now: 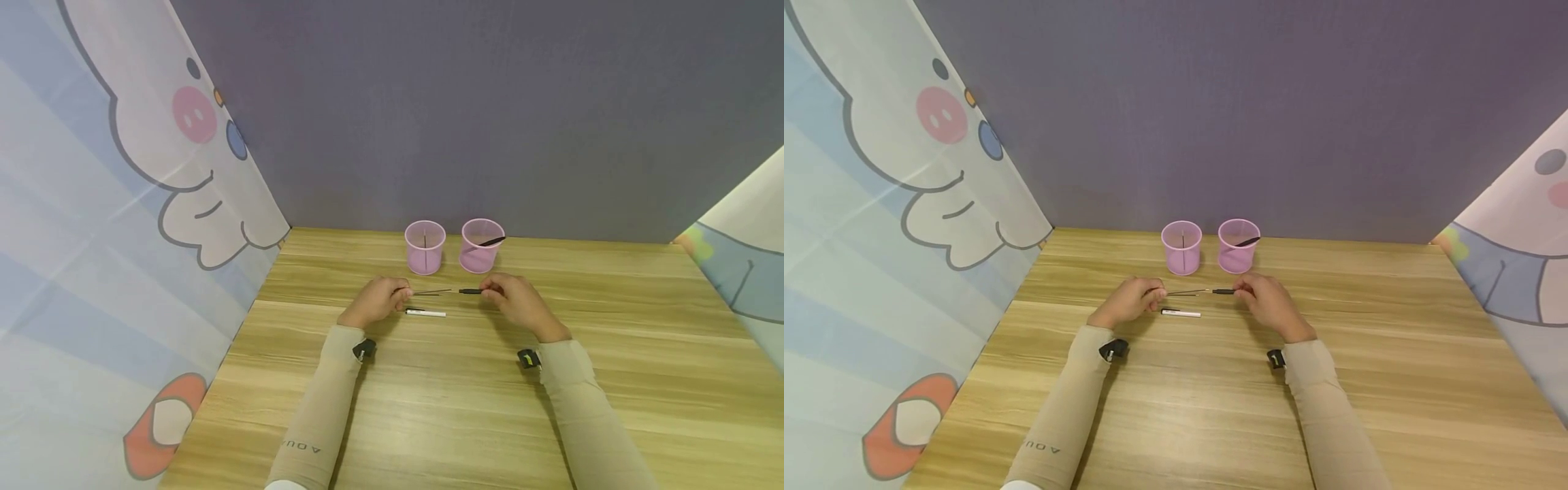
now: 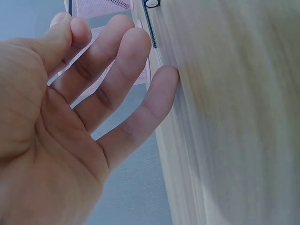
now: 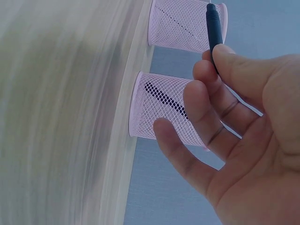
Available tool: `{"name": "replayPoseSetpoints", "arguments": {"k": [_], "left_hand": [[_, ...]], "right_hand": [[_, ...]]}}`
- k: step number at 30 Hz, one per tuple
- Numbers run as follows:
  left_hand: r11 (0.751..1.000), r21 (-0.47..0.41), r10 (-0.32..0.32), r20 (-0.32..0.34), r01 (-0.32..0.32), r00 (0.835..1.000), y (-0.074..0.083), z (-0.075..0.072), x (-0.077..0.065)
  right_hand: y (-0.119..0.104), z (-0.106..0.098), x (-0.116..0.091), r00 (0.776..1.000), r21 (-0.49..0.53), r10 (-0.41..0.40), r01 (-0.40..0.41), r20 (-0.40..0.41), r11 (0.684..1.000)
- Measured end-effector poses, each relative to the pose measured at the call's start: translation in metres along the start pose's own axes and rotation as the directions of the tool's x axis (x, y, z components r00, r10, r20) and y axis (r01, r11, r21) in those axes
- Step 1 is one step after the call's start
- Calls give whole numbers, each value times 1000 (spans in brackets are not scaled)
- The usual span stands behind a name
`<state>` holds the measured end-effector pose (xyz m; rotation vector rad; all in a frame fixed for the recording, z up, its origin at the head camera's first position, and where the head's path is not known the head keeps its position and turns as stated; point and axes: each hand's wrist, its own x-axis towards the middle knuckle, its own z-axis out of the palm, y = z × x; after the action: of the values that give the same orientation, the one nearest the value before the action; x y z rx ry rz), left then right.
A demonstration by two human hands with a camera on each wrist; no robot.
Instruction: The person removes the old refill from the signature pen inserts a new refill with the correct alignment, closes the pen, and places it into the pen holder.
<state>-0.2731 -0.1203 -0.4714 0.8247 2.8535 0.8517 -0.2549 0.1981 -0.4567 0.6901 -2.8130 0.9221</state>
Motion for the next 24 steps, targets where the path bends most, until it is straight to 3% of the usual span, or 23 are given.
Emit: {"name": "replayPoseSetpoints", "arguments": {"k": [24], "left_hand": [[1000,-5,6,4,-6,1000,4,0,0]], "right_hand": [[-2,6,2,1000,2,-24,24,-5,1000]]}}
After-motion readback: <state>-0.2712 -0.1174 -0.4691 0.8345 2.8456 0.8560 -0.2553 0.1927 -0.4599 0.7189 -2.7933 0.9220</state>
